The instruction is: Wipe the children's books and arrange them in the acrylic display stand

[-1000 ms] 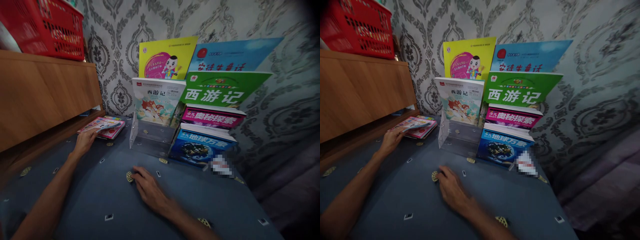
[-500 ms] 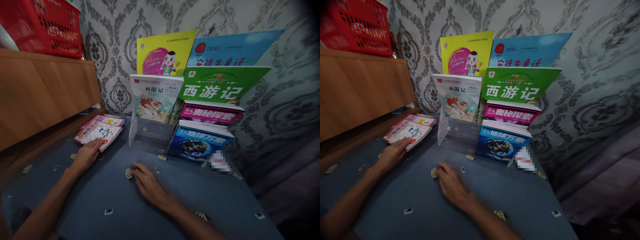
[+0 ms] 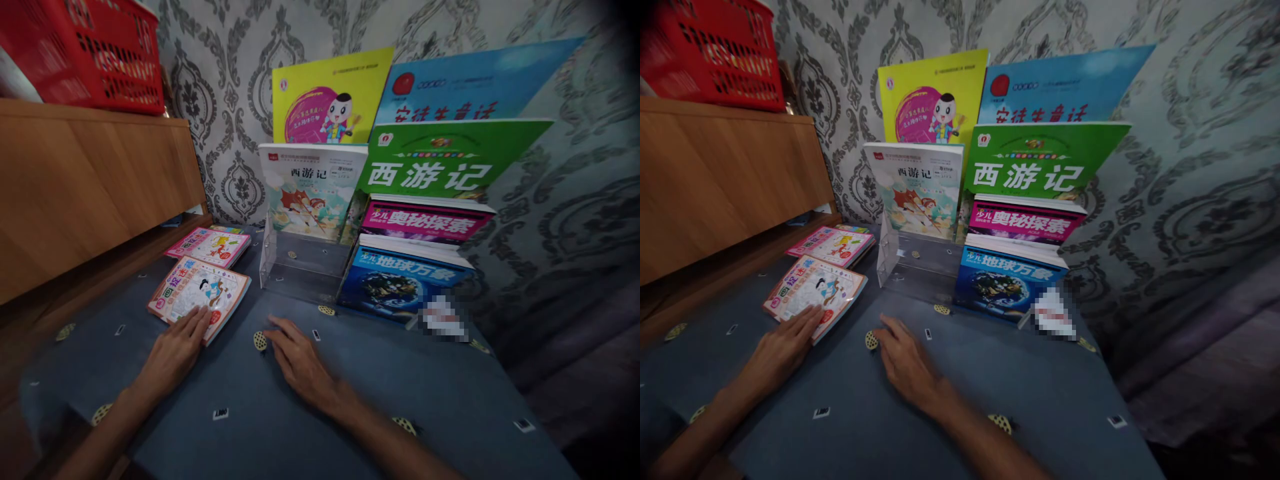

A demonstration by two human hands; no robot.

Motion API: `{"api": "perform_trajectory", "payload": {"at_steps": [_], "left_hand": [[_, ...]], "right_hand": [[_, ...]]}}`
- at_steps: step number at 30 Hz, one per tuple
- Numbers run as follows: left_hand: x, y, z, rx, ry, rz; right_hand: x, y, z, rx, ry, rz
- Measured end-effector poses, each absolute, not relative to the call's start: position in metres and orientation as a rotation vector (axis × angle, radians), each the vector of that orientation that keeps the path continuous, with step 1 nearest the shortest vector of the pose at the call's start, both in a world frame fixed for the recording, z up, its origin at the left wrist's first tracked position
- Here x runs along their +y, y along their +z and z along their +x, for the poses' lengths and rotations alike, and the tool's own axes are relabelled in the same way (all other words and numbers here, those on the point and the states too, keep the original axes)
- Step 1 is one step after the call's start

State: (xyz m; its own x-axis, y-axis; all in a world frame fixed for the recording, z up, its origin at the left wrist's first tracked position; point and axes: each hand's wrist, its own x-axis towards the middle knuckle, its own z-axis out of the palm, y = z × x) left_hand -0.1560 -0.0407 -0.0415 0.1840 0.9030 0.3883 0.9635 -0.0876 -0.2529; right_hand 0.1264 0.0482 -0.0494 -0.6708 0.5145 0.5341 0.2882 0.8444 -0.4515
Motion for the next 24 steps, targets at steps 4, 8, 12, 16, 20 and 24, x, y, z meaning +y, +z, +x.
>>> {"api": "perform_trajectory", "payload": {"at_steps": [4, 8, 12, 16, 20, 24], "left_hand": [[-0.058, -0.043, -0.132, -1.731, -0.071, -2.082], [-0.066, -0.049, -0.110, -1.674, -0.011, -2.135], [-0.067, -0.051, -0.083, -1.567, -0.047, -2.195], [-0.073, -0.045, -0.045, -1.371, -0.119, -2.352], [-0.083, -0.034, -0.014, -1.191, -0.249, -2.544], [-0.084, -0.018, -0.011, -1.019, -0.322, -2.820]], "right_hand": [[0.047, -0.043, 0.126, -2.260, 0.447, -0.508], [0.044, -0.038, 0.124, -2.218, 0.415, -0.398], [0.044, -0.038, 0.123, -2.212, 0.390, -0.343], [0.049, -0.039, 0.131, -2.186, 0.405, -0.348], [0.046, -0.038, 0.153, -2.343, 0.432, -0.385], [0.032, -0.033, 0.177, -2.568, 0.447, -0.414]]}}
